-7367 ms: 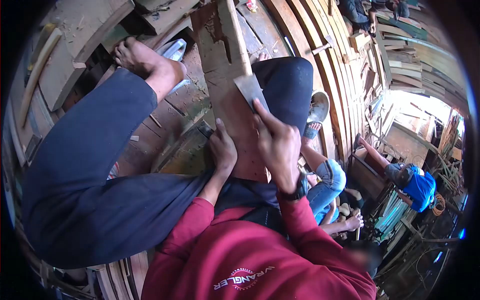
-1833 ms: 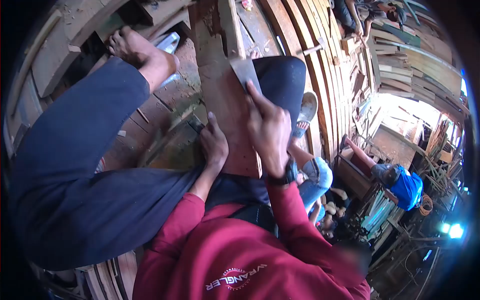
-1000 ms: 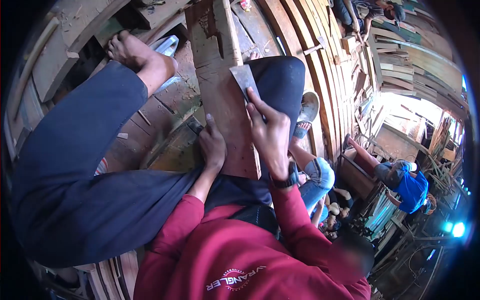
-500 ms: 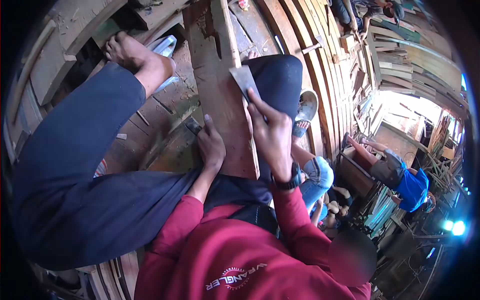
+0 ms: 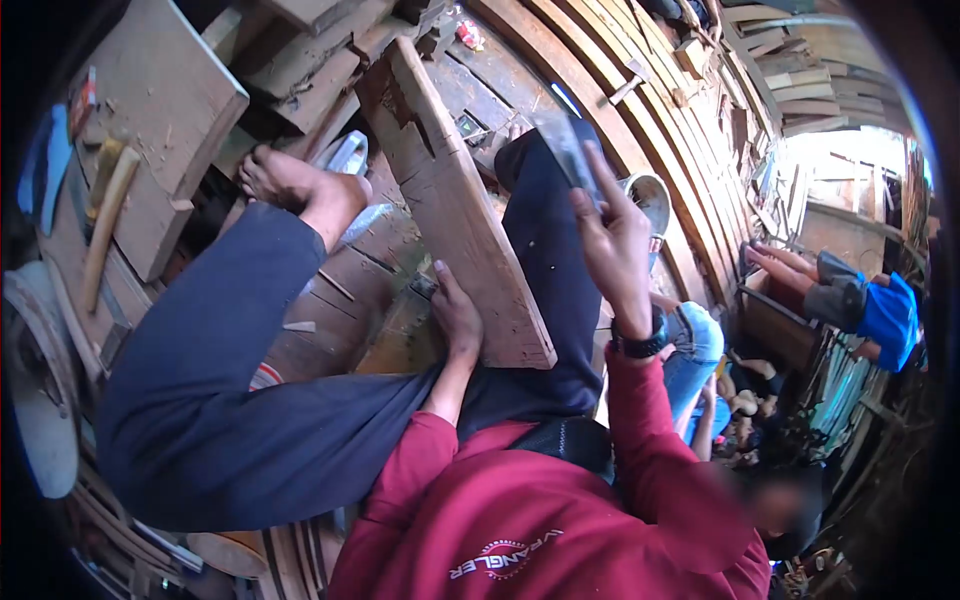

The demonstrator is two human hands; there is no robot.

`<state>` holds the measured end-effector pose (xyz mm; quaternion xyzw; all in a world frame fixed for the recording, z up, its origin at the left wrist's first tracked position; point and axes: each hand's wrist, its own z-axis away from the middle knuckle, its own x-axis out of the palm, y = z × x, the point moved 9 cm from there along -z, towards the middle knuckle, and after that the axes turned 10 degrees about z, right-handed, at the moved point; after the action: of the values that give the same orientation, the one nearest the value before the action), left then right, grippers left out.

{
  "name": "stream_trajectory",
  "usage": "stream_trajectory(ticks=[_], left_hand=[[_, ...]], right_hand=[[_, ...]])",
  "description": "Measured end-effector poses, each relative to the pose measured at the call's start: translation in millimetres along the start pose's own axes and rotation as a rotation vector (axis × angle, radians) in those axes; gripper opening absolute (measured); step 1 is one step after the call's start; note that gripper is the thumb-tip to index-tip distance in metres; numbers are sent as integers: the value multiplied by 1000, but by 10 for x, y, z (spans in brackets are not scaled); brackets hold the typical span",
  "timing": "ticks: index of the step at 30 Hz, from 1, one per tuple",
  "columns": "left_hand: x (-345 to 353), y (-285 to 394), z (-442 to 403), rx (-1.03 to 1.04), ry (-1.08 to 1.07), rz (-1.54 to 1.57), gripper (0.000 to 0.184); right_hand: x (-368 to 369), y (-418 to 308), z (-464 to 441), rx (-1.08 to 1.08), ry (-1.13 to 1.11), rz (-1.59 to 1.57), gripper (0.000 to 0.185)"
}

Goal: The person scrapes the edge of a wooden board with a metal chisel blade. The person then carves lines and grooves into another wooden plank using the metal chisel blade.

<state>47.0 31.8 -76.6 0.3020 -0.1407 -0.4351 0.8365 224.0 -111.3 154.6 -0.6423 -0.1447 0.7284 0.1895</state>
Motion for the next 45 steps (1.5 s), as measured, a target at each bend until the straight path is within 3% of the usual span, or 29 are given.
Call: stream_trajectory(ticks=[2,6,8,18,23,34,40,42,45], left_hand=[[31,-112,-48,-45,-38,100,83],[50,135,60,71,11,172,84],[85,140,96,11,-29,307,83],[184,191,133,-34,-220,491,78],[139,200,155,-74,-151,539,59],[91,174,97,-33,-107,505,61],[110,124,87,-36,-189,487,63],[27,68,12,-1,-75,475,64],[-18,-58,-137,-9,-70,469,66]], right_hand=[[-160,98,76,11,35,116,69],[-53,429,207,-75,70,-10,76],[85,607,314,68,-35,-4,78],[258,890,451,69,207,9,63],[211,878,484,-3,347,30,54],[240,830,448,-27,348,31,52],[253,790,448,-56,372,32,51],[277,793,422,-57,333,-5,49],[268,767,415,-62,341,-21,48]])
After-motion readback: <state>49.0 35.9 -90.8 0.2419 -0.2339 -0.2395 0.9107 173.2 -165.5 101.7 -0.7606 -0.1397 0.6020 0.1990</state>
